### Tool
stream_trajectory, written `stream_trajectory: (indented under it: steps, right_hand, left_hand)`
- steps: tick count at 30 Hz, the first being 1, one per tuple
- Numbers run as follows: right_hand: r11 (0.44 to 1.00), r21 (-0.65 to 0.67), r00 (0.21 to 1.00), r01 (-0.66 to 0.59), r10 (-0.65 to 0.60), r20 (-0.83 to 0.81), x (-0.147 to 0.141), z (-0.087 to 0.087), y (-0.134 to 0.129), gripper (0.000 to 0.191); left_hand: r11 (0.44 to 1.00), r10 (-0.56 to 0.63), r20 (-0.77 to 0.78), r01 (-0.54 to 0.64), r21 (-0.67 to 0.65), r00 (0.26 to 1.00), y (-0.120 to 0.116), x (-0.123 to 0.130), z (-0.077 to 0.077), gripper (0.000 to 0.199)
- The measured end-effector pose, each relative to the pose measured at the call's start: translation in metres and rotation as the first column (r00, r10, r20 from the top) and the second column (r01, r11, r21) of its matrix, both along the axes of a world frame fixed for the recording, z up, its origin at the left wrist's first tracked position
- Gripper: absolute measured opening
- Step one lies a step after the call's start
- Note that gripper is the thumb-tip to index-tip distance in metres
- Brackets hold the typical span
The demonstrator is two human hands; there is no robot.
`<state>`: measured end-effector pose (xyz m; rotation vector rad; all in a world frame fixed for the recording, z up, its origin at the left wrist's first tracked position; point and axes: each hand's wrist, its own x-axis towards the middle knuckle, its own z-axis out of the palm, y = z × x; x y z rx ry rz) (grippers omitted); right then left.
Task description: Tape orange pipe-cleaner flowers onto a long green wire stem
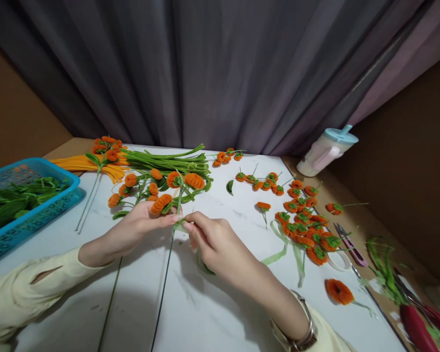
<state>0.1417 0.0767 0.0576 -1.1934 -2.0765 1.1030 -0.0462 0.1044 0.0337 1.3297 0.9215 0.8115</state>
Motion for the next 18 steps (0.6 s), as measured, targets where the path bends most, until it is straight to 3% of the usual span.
stream_trajectory:
  steps: [9,18]
  right_hand:
    - [0.990,-0.140,0.995,0.017,-0.031,-0.095,0.0002,0.0025,0.0032,0.021]
    - [0.987,0.154,0.999,0.053,-0.051,-0.011,-0.0022,-0.0039,-0.0008,0.019]
  left_hand:
    - [0.999,0.010,0.020,-0.009,-0.045,1.000,-0.0011,0.0019,0.0047,0.020]
    - [0.997,0.004,0.050,-0.001,-0.076,0.999,-0.0007,0.0019,0.0046,0.020]
